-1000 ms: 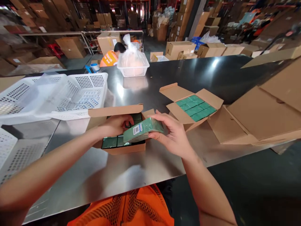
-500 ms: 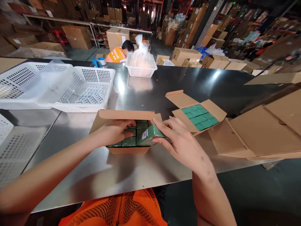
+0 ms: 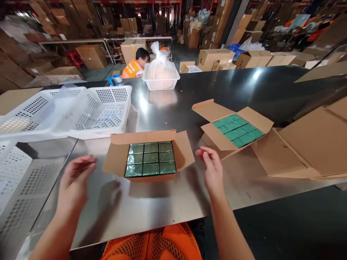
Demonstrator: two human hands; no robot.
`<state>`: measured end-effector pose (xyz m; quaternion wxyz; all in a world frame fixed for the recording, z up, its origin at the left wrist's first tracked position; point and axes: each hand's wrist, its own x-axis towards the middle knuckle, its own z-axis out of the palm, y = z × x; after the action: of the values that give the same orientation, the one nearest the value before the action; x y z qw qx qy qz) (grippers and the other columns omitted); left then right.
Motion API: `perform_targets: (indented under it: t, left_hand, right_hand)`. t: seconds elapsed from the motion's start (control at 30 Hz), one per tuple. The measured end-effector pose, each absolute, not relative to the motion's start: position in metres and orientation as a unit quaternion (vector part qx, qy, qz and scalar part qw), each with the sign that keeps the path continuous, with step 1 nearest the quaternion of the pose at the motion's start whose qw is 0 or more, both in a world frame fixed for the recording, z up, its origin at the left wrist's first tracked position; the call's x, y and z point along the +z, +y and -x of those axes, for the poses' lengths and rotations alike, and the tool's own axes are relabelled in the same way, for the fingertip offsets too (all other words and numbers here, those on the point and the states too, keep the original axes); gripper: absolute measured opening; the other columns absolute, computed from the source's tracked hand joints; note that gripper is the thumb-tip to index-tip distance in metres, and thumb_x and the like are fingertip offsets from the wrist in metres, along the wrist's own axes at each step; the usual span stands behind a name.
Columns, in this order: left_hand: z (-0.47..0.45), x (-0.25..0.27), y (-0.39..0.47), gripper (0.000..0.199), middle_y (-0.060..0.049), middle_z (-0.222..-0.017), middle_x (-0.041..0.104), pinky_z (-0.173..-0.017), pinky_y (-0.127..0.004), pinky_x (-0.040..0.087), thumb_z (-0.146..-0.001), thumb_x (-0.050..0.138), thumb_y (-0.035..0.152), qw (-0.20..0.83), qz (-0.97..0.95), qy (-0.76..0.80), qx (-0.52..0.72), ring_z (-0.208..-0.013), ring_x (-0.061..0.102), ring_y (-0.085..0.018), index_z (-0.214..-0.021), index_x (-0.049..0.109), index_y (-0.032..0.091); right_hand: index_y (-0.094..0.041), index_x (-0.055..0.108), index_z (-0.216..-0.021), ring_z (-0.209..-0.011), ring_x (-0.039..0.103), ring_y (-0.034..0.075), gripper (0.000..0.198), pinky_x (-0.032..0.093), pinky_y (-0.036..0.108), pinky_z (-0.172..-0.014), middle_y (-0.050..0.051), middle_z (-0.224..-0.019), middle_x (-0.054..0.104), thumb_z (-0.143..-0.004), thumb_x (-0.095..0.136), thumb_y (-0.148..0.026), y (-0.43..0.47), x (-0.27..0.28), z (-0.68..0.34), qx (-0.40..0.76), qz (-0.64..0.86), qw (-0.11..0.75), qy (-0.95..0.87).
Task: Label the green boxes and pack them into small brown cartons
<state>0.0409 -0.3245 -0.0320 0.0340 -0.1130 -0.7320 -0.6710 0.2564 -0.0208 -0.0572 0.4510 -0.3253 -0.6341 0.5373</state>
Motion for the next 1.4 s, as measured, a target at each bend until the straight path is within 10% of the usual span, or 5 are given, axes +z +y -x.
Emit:
perform_targets:
  t: [0.37,0.57,0.97,1.2,1.4]
  left_hand:
    - [-0.029,-0.021,-0.254,0.082,-0.009,-0.128,0.06,-0.099,-0.037,0.042,-0.056,0.088,0.045,-0.314,0.111,-0.58,-0.744,-0.127,0.051,-0.029,-0.127,0.053,0.025]
    - [-0.025,-0.021,-0.251,0.076,-0.005,-0.119,0.067,-0.095,-0.038,0.046,-0.056,0.088,0.048,-0.376,0.105,-0.54,-0.746,-0.12,0.057,-0.03,-0.122,0.057,0.027]
    - [-0.027,-0.031,-0.223,0.082,-0.008,-0.148,0.047,-0.108,-0.044,0.041,-0.06,0.08,0.018,-0.274,0.21,-0.602,-0.72,-0.137,0.044,-0.032,-0.134,0.047,0.03]
    - [-0.05,-0.045,-0.266,0.05,-0.007,-0.158,0.035,-0.119,-0.051,0.024,-0.077,0.074,0.043,-0.104,0.444,-0.627,-0.632,-0.149,0.025,-0.031,-0.123,0.057,0.032]
    - [-0.073,-0.063,-0.281,0.033,-0.007,-0.154,0.04,-0.117,-0.053,0.028,-0.089,0.06,0.049,-0.028,0.404,-0.666,-0.626,-0.147,0.03,-0.03,-0.117,0.06,0.032]
  right_hand:
    - [-0.032,0.037,-0.143,-0.13,0.051,0.027,0.091,0.043,0.045,-0.104,0.011,-0.147,0.046,-0.063,0.079,-0.04,0.007,-0.014,-0.171,0.727,0.067,0.209,-0.651]
    - [-0.02,0.066,-0.106,-0.111,0.063,0.029,0.052,0.048,0.044,-0.097,0.009,-0.113,0.07,-0.065,0.078,-0.05,0.007,0.004,-0.126,0.689,0.187,0.214,-0.666]
    - [-0.022,0.057,-0.125,-0.123,0.056,0.029,0.065,0.044,0.046,-0.103,0.015,-0.134,0.059,-0.071,0.079,-0.05,-0.011,-0.034,-0.142,0.632,0.021,0.241,-0.736]
    - [-0.03,0.053,-0.138,-0.151,0.012,0.032,0.082,0.011,0.058,-0.118,0.011,-0.157,0.035,-0.067,0.08,-0.061,0.005,-0.031,-0.203,0.52,-0.167,0.168,-0.821]
    - [-0.033,0.076,-0.104,-0.14,0.04,0.029,0.033,0.03,0.054,-0.113,0.006,-0.128,0.065,-0.073,0.083,-0.043,0.004,-0.031,-0.205,0.519,-0.169,0.211,-0.811]
